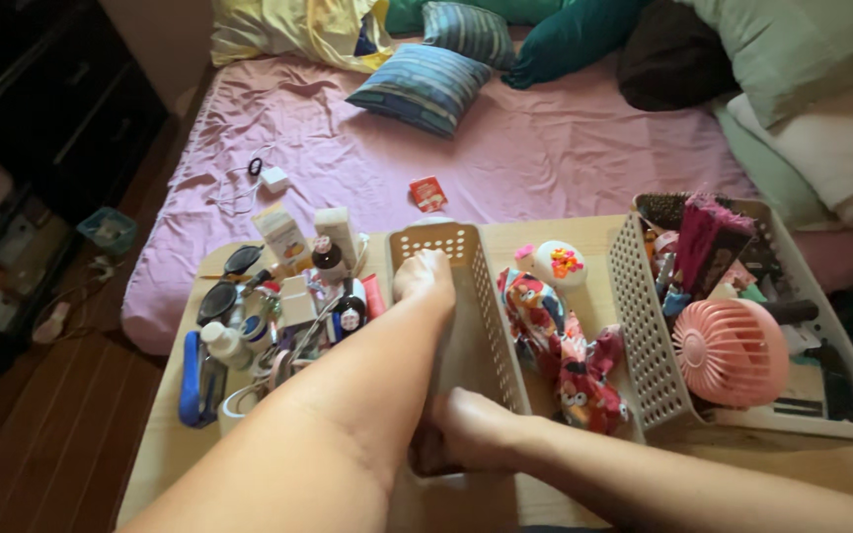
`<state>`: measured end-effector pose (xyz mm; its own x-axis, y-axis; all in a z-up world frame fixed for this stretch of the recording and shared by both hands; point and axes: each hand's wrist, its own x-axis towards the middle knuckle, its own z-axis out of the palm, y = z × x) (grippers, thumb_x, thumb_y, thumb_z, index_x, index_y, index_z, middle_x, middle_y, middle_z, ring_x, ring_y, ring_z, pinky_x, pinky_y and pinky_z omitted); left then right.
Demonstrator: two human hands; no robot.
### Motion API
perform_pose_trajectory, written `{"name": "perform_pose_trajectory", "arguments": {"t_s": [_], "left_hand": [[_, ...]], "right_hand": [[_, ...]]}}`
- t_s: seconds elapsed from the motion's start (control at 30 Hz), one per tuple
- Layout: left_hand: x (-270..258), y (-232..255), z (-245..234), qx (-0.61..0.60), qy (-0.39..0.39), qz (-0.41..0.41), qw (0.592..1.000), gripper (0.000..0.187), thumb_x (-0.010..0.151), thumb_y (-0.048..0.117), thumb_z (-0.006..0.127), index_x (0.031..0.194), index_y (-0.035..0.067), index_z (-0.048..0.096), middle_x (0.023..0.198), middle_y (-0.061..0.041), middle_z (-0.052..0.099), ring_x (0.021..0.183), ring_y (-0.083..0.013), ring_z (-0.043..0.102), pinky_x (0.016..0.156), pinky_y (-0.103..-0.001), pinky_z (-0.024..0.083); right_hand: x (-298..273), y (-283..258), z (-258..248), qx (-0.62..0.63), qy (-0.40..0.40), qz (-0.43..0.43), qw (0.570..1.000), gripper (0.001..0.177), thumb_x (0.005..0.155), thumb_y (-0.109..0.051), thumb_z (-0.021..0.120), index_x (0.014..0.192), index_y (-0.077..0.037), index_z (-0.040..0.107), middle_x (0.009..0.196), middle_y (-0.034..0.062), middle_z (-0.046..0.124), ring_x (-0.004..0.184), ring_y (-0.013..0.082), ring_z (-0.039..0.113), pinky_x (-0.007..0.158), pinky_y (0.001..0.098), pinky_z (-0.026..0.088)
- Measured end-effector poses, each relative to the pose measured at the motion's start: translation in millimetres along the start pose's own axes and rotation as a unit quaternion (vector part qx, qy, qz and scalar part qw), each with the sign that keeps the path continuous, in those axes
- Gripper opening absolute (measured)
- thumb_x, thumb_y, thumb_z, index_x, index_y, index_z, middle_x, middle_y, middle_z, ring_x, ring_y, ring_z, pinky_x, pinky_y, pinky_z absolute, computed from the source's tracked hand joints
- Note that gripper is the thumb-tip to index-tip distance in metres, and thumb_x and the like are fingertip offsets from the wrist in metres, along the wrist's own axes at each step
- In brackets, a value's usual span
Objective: The person sorts various small items from a table into a beige plastic basket. They handle bottles, a small fan, and a patterned cloth, placing them into the basket one by one.
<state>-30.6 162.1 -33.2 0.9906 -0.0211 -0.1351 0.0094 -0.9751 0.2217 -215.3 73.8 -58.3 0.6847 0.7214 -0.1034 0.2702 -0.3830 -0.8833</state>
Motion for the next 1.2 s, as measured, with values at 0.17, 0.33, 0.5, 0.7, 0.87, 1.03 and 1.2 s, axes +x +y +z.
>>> {"name": "perform_pose_trajectory", "arguments": {"t_s": [0.17, 0.33, 0.5, 0.7, 0.87, 1.03, 1.2], "left_hand": [[9.7, -1.8, -16.4, 0.006, -0.061, -0.085, 0.995, 0.029, 0.091, 0.013, 0.074, 0.120, 0.009, 0.073, 0.128, -0.012, 0.070, 0.117, -0.0258, 0.069, 0.085, -0.040, 0.062], [12.6, -10.8, -30.8, -0.013, -0.080, -0.119, 0.990, 0.034, 0.089, 0.016, 0.078, 0.122, 0.010, 0.073, 0.129, -0.009, 0.071, 0.119, -0.0250, 0.069, 0.086, -0.039, 0.062], [7.5, -10.9, -25.4, -0.007, -0.046, -0.099, 0.994, 0.026, 0.097, 0.012, 0.066, 0.122, 0.008, 0.073, 0.129, -0.012, 0.070, 0.118, -0.0275, 0.069, 0.086, -0.041, 0.062], [-13.6, -16.0, -28.2, -0.068, -0.014, -0.061, 0.996, 0.021, 0.099, 0.010, 0.062, 0.114, 0.005, 0.075, 0.122, -0.018, 0.072, 0.113, -0.0314, 0.071, 0.089, -0.041, 0.060], [-10.7, -14.3, -57.8, -0.135, -0.152, -0.051, 0.978, 0.019, 0.092, 0.015, 0.071, 0.104, 0.003, 0.077, 0.109, -0.020, 0.075, 0.102, -0.0310, 0.075, 0.085, -0.042, 0.061], [-3.5, -8.4, -90.1, 0.001, -0.227, 0.035, 0.973, 0.021, 0.086, 0.016, 0.076, 0.104, 0.006, 0.078, 0.109, -0.018, 0.075, 0.101, -0.0304, 0.075, 0.085, -0.042, 0.061], [-13.5, 1.2, -94.7, 0.071, -0.235, 0.082, 0.966, 0.025, 0.081, 0.017, 0.080, 0.104, 0.009, 0.079, 0.109, -0.017, 0.076, 0.100, -0.0297, 0.075, 0.085, -0.042, 0.060]], "right_hand": [[1.8, 1.7, -7.1, -0.234, -0.047, -0.036, 0.970, 0.016, 0.082, -0.019, 0.067, 0.075, -0.005, 0.066, 0.070, 0.0160, 0.060, 0.058, 0.0266, 0.050, 0.055, 0.0399, 0.043], [-5.2, -41.8, -25.7, -0.181, -0.147, 0.039, 0.972, 0.020, 0.083, -0.026, 0.071, 0.079, -0.008, 0.073, 0.075, 0.0187, 0.068, 0.066, 0.0331, 0.066, 0.064, 0.0421, 0.054], [-6.0, -67.1, -30.9, -0.161, -0.135, 0.041, 0.977, 0.019, 0.080, -0.027, 0.073, 0.080, -0.008, 0.073, 0.076, 0.0156, 0.069, 0.068, 0.0319, 0.066, 0.064, 0.0408, 0.053], [-4.9, -50.7, -31.6, -0.123, -0.085, 0.058, 0.987, 0.013, 0.082, -0.018, 0.072, 0.083, -0.006, 0.074, 0.072, 0.0139, 0.069, 0.063, 0.0237, 0.066, 0.062, 0.0374, 0.053], [21.0, -5.4, -44.9, 0.292, 0.066, 0.258, 0.918, 0.010, 0.087, -0.010, 0.071, 0.092, -0.003, 0.075, 0.079, 0.0063, 0.074, 0.063, 0.0124, 0.062, 0.059, 0.0278, 0.052], [50.5, 14.9, -64.7, 0.626, 0.153, 0.218, 0.733, 0.007, 0.094, -0.002, 0.067, 0.095, 0.000, 0.061, 0.082, 0.0081, 0.066, 0.069, 0.0157, 0.063, 0.061, 0.0242, 0.052], [70.0, 0.1, -79.7, 0.689, 0.184, 0.203, 0.671, 0.015, 0.090, 0.002, 0.049, 0.098, -0.003, 0.061, 0.090, 0.0087, 0.068, 0.083, 0.0189, 0.065, 0.077, 0.0307, 0.055]]}}
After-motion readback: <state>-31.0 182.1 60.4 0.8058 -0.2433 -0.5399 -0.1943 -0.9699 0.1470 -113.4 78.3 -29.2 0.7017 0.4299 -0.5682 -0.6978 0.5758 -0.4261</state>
